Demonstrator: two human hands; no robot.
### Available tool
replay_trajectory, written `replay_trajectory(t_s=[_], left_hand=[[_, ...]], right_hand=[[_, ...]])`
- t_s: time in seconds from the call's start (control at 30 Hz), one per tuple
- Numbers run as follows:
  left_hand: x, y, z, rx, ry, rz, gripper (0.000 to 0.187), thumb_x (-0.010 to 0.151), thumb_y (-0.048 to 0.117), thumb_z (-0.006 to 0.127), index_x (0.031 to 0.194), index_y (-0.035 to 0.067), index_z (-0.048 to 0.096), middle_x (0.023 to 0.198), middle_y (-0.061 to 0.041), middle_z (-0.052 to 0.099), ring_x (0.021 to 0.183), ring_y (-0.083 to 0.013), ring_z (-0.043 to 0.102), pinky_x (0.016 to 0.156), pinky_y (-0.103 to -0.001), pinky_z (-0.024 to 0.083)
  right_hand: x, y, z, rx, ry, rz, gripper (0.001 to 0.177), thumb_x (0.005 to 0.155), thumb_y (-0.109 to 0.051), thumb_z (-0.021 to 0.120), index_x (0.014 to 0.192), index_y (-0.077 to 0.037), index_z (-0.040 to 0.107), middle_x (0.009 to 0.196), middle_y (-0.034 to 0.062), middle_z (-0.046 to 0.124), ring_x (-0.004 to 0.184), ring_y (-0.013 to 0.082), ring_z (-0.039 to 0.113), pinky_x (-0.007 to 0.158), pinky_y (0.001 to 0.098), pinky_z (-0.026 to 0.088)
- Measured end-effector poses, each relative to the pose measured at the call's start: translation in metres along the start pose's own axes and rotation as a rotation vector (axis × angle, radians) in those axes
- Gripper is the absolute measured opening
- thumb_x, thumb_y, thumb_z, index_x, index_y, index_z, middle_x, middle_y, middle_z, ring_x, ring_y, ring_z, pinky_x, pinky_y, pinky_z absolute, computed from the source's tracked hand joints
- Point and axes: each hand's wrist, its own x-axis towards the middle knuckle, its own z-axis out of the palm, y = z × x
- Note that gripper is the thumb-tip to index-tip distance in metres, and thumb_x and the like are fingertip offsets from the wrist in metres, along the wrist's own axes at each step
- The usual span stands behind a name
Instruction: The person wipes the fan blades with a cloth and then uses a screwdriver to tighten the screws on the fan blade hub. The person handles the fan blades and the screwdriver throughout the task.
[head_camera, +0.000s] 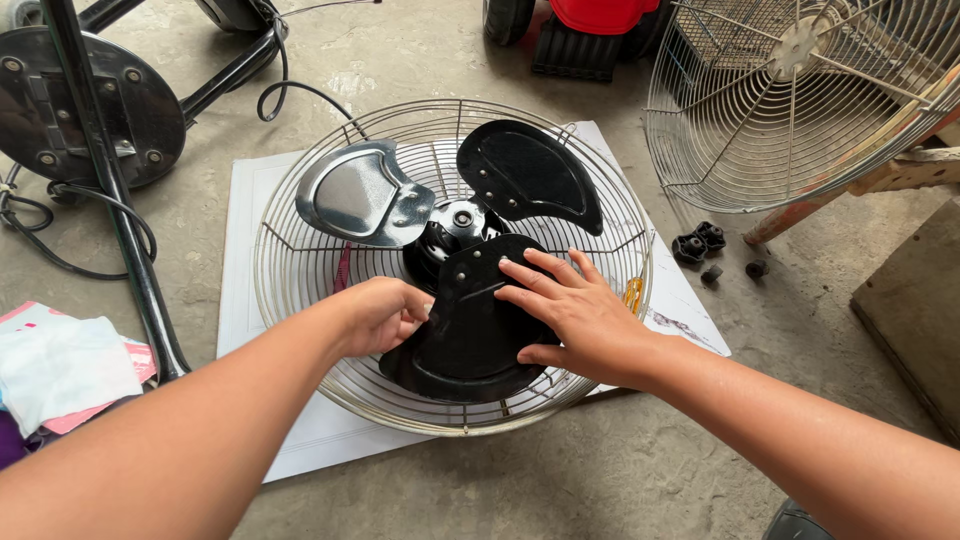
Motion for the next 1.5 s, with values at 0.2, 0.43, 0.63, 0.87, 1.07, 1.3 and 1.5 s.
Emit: replay_trajectory(t_s=[0.2, 0.43, 0.63, 0.87, 1.07, 1.3, 1.5], left_hand=[[0.015, 0.019, 0.031, -0.315, 0.115, 0.313, 0.018, 0.090, -0.009, 0.047, 0.101, -0.006, 0.061, 0.080, -0.012, 0.057, 0.061, -0.0203, 0.054, 0.057, -0.037, 0.046], [-0.016, 0.026, 0.052, -0.267, 0.154, 0.147, 0.027, 0.098, 0.003, 0.043, 0.116, 0.001, 0.063, 0.109, -0.013, 0.072, 0.094, -0.0227, 0.071, 0.087, -0.039, 0.055], [-0.050, 0.014, 0.041, -0.050, -0.068, -0.093, 0.029, 0.099, 0.003, 0.044, 0.115, 0.003, 0.068, 0.106, -0.006, 0.073, 0.090, -0.0145, 0.069, 0.088, -0.032, 0.056], [0.025, -0.009, 0.008, -0.107, -0.239, 0.031, 0.020, 0.096, -0.003, 0.040, 0.099, 0.000, 0.059, 0.089, -0.010, 0.062, 0.073, -0.0219, 0.061, 0.065, -0.040, 0.052], [0.046, 0.010, 0.040, -0.246, 0.175, 0.188, 0.026, 0.094, -0.002, 0.037, 0.097, 0.001, 0.063, 0.088, -0.009, 0.066, 0.072, -0.0208, 0.065, 0.068, -0.039, 0.055], [-0.023, 0.013, 0.048, -0.247, -0.209, 0.062, 0.021, 0.102, 0.003, 0.041, 0.114, -0.002, 0.057, 0.106, -0.012, 0.069, 0.095, -0.0225, 0.070, 0.093, -0.041, 0.059], [-0.040, 0.002, 0.027, -0.118, -0.230, -0.191, 0.032, 0.098, 0.010, 0.040, 0.109, 0.000, 0.069, 0.099, -0.009, 0.074, 0.089, -0.0198, 0.072, 0.089, -0.037, 0.057]], right_hand=[[0.000, 0.003, 0.002, -0.017, -0.012, 0.007, 0.081, 0.078, -0.043, 0.080, 0.148, -0.017, 0.050, 0.162, 0.0041, 0.032, 0.152, 0.0278, 0.017, 0.120, 0.0600, 0.011], [-0.007, 0.004, 0.009, -0.178, 0.002, -0.073, 0.078, 0.089, -0.052, 0.064, 0.152, -0.015, 0.037, 0.166, 0.0093, 0.022, 0.154, 0.0307, 0.011, 0.116, 0.0626, 0.012], [-0.004, 0.007, -0.002, -0.165, -0.139, -0.018, 0.083, 0.089, -0.050, 0.064, 0.160, -0.021, 0.031, 0.172, 0.0049, 0.017, 0.158, 0.0294, 0.006, 0.116, 0.0643, 0.010], [-0.004, 0.007, -0.006, -0.165, -0.110, -0.039, 0.085, 0.086, -0.047, 0.068, 0.159, -0.020, 0.034, 0.171, 0.0045, 0.019, 0.154, 0.0277, 0.008, 0.118, 0.0630, 0.012], [-0.002, 0.011, -0.007, -0.170, -0.143, -0.034, 0.085, 0.086, -0.046, 0.069, 0.159, -0.021, 0.034, 0.171, 0.0031, 0.018, 0.155, 0.0280, 0.008, 0.118, 0.0635, 0.010], [-0.003, 0.013, -0.007, -0.139, -0.143, -0.024, 0.087, 0.084, -0.046, 0.070, 0.160, -0.022, 0.033, 0.172, 0.0022, 0.017, 0.154, 0.0263, 0.006, 0.118, 0.0638, 0.010], [-0.002, 0.015, -0.008, -0.128, -0.126, -0.047, 0.085, 0.086, -0.048, 0.070, 0.159, -0.022, 0.034, 0.172, 0.0026, 0.018, 0.154, 0.0263, 0.006, 0.118, 0.0646, 0.009]])
